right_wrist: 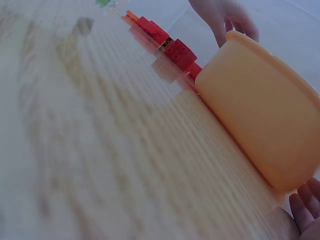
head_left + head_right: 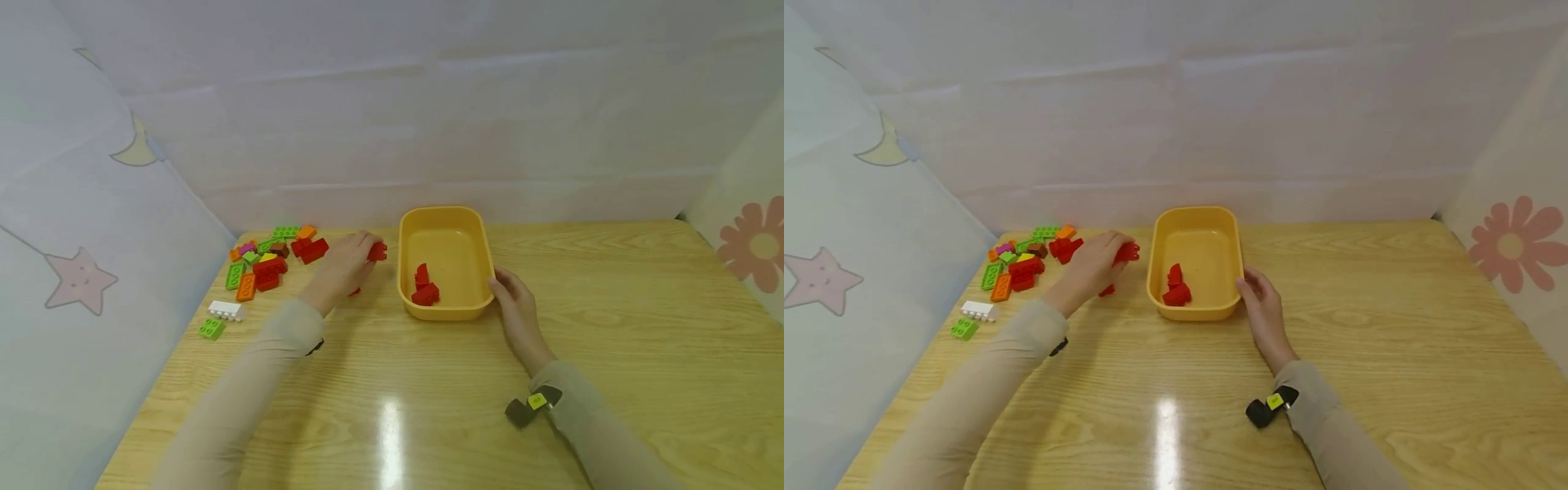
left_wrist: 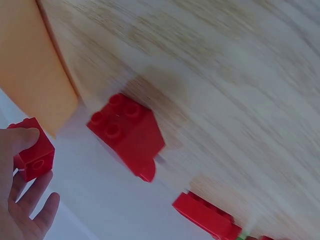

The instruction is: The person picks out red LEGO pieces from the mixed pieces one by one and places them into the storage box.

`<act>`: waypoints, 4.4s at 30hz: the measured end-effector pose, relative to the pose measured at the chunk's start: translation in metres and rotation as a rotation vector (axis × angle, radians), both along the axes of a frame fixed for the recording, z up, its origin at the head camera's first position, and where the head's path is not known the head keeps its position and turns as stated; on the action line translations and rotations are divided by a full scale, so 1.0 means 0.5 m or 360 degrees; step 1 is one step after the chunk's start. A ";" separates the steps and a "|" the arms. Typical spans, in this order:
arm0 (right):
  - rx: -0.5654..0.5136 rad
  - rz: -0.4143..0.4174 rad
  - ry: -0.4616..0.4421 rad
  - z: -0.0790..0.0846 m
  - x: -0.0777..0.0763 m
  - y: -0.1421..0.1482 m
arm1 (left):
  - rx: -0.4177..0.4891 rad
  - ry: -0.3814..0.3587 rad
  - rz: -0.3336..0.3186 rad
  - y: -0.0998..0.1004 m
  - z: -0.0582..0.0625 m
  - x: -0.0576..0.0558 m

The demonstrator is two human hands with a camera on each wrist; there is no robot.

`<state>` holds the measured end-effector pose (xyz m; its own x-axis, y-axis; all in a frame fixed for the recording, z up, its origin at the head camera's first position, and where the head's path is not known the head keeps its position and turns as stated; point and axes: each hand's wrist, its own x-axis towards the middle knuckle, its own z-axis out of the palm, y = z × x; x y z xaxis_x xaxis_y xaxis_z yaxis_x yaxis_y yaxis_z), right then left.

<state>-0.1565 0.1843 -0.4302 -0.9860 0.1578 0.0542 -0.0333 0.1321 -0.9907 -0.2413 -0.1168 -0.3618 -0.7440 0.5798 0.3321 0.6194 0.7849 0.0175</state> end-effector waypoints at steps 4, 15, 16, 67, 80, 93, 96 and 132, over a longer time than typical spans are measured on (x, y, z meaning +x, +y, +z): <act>0.0039 -0.0028 0.0004 -0.003 -0.001 0.003 | 0.0013 0.0019 -0.0026 0.026 0.004 0.006; -0.0018 -0.0005 -0.0010 -0.004 -0.004 -0.003 | 0.0076 0.0005 0.0005 0.055 0.016 0.003; -0.0024 -0.0001 -0.0006 -0.004 -0.004 -0.003 | 0.0072 0.0012 0.0007 0.055 0.016 0.001; 0.0074 -0.0027 -0.0010 -0.004 -0.004 0.001 | -0.0313 -0.0339 -0.0063 0.217 -0.024 0.015; 0.0046 -0.0022 -0.0011 -0.003 -0.004 0.001 | -0.0328 -0.0298 -0.0069 0.219 -0.022 0.019; 0.0008 -0.0012 -0.0004 -0.002 -0.004 0.001 | -0.0204 -0.0322 -0.0099 0.219 -0.009 0.034; 0.0006 -0.0016 -0.0016 -0.002 -0.004 0.000 | -0.0142 -0.0283 -0.0138 0.211 -0.003 0.042; 0.0004 -0.0026 -0.0019 0.001 -0.006 -0.006 | -0.0101 0.0036 -0.0088 -0.023 0.007 0.072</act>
<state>-0.1592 0.1815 -0.4296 -0.9839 0.1735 0.0428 -0.0192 0.1353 -0.9906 -0.2052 -0.1283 -0.3585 -0.7031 0.6401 0.3096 0.6613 0.7487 -0.0459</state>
